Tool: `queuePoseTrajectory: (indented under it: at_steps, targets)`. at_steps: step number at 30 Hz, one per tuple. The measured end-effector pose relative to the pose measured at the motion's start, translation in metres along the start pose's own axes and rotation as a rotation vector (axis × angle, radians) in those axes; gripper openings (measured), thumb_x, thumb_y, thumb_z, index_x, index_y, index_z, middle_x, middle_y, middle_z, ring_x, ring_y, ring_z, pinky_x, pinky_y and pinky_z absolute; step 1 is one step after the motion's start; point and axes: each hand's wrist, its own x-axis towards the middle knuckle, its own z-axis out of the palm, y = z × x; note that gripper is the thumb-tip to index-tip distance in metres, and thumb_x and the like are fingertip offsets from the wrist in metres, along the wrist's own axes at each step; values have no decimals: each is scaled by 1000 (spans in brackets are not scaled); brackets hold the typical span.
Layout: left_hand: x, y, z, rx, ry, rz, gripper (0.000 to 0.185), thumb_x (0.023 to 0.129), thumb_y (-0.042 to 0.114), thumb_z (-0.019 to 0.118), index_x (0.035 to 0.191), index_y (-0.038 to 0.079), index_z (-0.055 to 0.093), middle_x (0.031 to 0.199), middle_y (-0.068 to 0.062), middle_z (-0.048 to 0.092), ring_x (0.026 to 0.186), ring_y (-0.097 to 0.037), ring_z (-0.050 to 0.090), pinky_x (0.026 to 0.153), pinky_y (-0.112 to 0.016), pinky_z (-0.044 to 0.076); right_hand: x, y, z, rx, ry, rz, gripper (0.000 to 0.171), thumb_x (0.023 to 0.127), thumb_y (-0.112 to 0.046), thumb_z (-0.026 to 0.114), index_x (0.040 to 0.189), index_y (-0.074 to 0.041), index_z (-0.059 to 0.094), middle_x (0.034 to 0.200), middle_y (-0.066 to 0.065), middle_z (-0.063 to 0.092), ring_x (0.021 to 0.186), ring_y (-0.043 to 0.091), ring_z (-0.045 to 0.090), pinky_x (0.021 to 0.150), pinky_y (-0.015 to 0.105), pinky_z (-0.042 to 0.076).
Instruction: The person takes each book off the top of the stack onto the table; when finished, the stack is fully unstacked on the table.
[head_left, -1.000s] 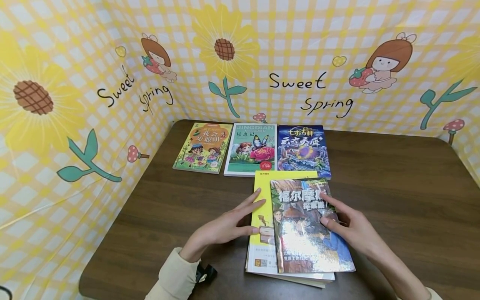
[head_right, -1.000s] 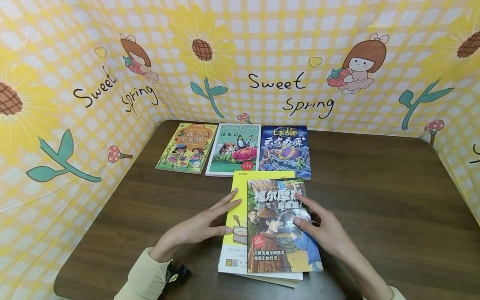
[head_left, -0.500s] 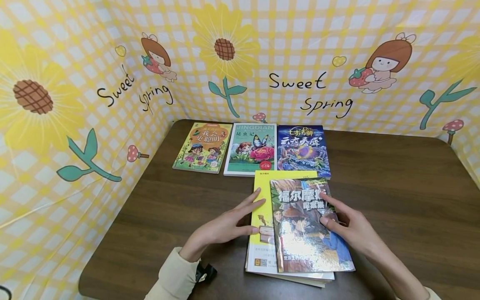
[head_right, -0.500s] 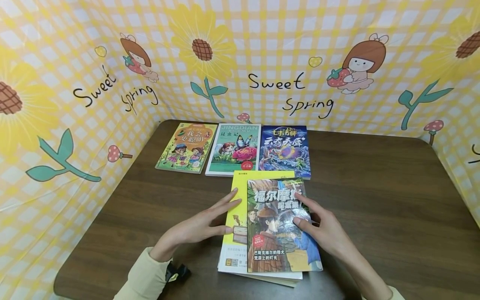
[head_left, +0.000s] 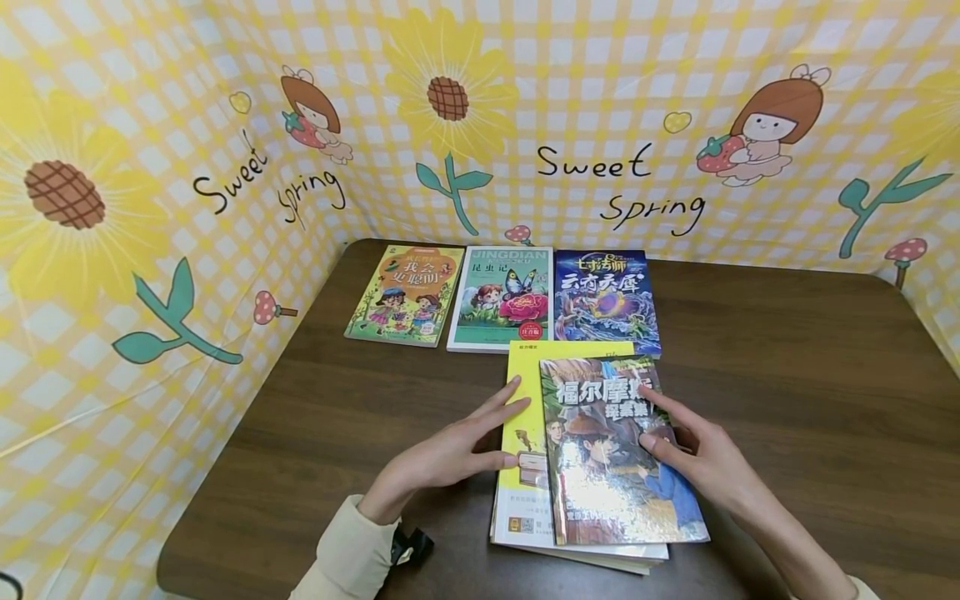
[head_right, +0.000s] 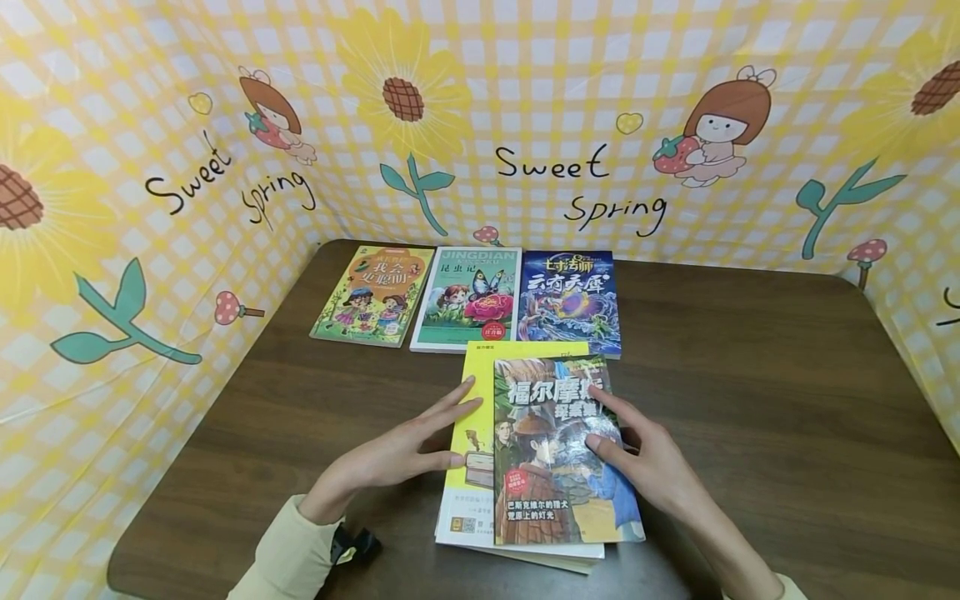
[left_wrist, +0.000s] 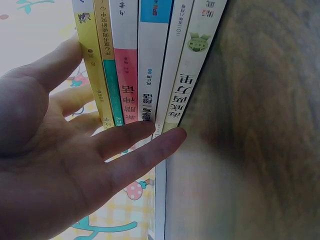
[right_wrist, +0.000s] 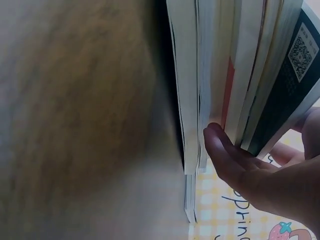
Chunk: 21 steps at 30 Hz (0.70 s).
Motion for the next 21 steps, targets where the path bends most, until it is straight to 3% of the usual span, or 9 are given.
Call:
queuePoseTrajectory:
  at_steps: [14,21]
  targets:
    - [0,0,0,-3,-1,7,69,97,36,56,155,31,19,159,16,-8,146,-18,6,113,-47,25,0,0,0,-15,-13,7,57,96,-31,61,147,-18,42,145,22,42,109,29,50,81,33,44]
    - [0,1,0,-5,-1,3,68,97,36,56,154,30,20,159,16,-8,146,-18,6,113,-47,25,0,0,1,3,-14,9,57,96,-31,61,148,-17,41,146,24,41,116,33,49,87,46,46]
